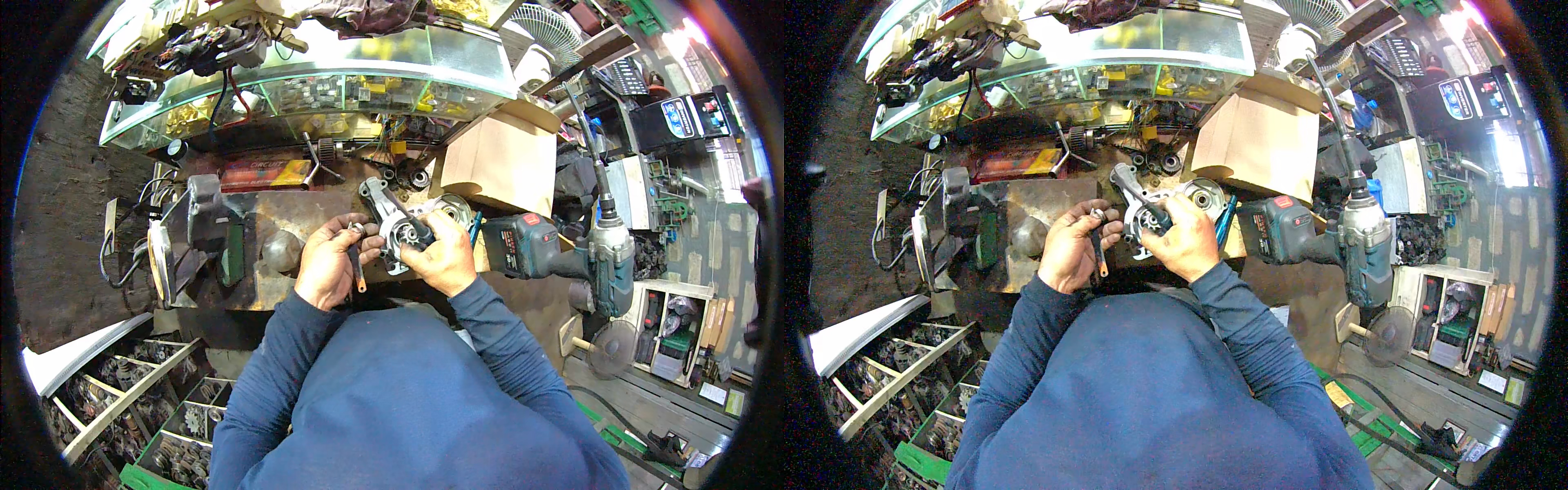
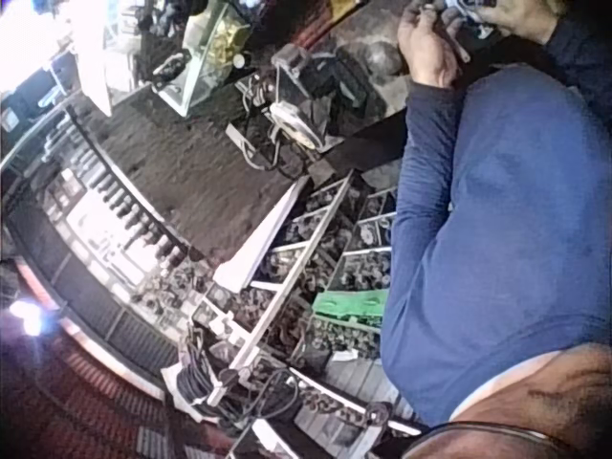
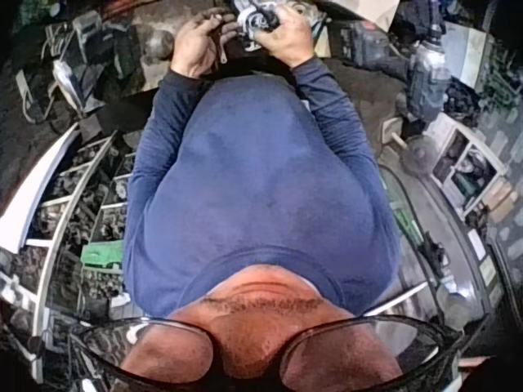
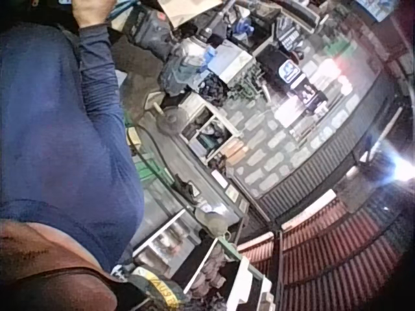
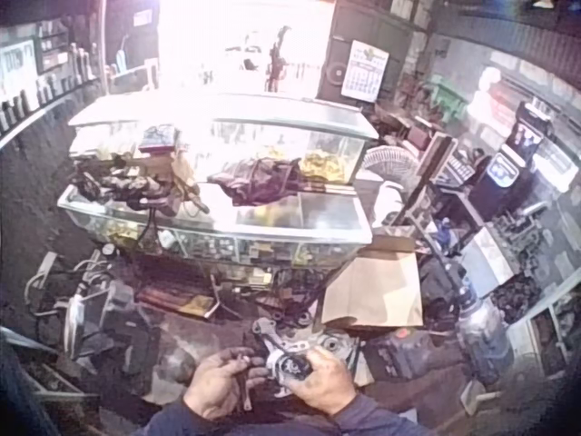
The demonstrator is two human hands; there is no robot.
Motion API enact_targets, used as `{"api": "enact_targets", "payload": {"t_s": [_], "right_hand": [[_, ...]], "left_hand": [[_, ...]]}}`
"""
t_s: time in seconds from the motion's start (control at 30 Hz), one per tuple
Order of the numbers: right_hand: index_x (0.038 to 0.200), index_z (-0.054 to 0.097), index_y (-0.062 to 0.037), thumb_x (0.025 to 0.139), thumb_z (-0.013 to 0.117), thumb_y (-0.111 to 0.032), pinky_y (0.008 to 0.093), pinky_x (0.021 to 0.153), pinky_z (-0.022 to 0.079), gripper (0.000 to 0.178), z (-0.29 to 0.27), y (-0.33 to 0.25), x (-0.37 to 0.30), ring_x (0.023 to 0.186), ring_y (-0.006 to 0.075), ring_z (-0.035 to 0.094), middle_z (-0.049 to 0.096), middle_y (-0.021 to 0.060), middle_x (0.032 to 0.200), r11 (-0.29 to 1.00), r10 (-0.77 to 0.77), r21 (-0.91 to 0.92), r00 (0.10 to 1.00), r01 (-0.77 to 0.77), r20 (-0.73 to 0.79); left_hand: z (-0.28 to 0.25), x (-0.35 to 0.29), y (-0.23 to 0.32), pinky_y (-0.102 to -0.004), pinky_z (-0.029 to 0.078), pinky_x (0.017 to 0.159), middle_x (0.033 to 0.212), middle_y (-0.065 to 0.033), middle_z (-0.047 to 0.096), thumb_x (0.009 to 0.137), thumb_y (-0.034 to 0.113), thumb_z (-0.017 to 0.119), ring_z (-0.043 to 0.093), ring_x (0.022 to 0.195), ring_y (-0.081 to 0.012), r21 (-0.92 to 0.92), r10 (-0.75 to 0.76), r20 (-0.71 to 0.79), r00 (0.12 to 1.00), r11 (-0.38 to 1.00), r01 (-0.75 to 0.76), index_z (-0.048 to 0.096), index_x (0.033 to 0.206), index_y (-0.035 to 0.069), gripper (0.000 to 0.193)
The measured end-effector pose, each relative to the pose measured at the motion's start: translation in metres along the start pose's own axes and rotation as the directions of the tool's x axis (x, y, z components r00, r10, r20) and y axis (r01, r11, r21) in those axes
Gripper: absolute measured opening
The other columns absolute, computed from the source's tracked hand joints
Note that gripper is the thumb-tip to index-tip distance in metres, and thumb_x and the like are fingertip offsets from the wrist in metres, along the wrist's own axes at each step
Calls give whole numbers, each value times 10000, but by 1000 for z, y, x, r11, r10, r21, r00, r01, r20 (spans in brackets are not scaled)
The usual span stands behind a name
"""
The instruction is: The person assembles a mechanical housing unit on a workbench. They insert small components into the housing, use a hammer to tap parts into place, and employ a screwdriver to adjust internal elements. The person repeatedly handles the housing and tools while working in a cluttered workshop.
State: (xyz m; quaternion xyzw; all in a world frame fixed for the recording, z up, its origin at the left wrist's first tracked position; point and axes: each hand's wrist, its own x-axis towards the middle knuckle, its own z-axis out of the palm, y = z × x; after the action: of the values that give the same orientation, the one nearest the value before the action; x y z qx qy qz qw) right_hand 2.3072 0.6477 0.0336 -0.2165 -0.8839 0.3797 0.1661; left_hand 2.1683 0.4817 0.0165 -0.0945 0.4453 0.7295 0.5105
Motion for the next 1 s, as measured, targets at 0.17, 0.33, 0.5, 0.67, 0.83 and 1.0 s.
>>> {"api": "enact_targets", "payload": {"t_s": [0.17,0.33,0.5,0.67,0.83,1.0], "right_hand": [[1044,692,24,728,817,-264,450,784,550,445,-5,-3,4,856,384,684,683,213,941,992,126,-20,989,-125,79],[1046,730,-25,749,826,-296,448,690,553,413,-14,-8,14,727,367,699,675,180,734,968,107,-246,970,-52,219],[1003,740,-48,761,844,-305,464,729,581,368,-10,-14,14,776,367,739,748,170,834,997,75,-47,979,-67,188],[1030,733,15,780,833,-211,360,704,573,351,-22,-16,22,751,216,710,750,135,853,995,-46,92,999,46,-1],[1013,721,7,903,782,-170,278,674,547,217,-43,8,39,720,76,643,726,19,844,893,295,333,952,-303,76],[1232,612,2,982,718,-120,243,535,522,298,-44,35,24,589,86,605,732,88,904,608,353,671,901,-425,251]], "left_hand": [[11,1,-7,-358,622,831,1110,-148,700,1070,49,498,732,945,-240,105,-66,25,997,992,63,579,1325,-17,276],[31,4,-16,-337,619,780,1029,-129,706,1085,38,484,723,863,-192,333,-2,-43,999,943,17,613,1287,-62,260],[32,2,-14,-330,615,747,1020,-124,716,1078,24,494,718,811,-172,475,78,-41,996,878,-50,642,1265,-77,259],[26,11,-16,-320,612,749,1008,-123,736,1074,30,507,726,822,-156,427,83,-25,996,902,-64,658,1264,-72,263],[18,7,-18,-329,621,787,1072,-147,734,1080,30,491,737,871,-190,320,15,-28,999,947,-5,626,1304,-62,278],[15,-2,-10,-331,615,805,1059,-142,712,1063,0,455,727,867,-204,169,44,14,999,985,-46,605,1274,-42,263]]}}
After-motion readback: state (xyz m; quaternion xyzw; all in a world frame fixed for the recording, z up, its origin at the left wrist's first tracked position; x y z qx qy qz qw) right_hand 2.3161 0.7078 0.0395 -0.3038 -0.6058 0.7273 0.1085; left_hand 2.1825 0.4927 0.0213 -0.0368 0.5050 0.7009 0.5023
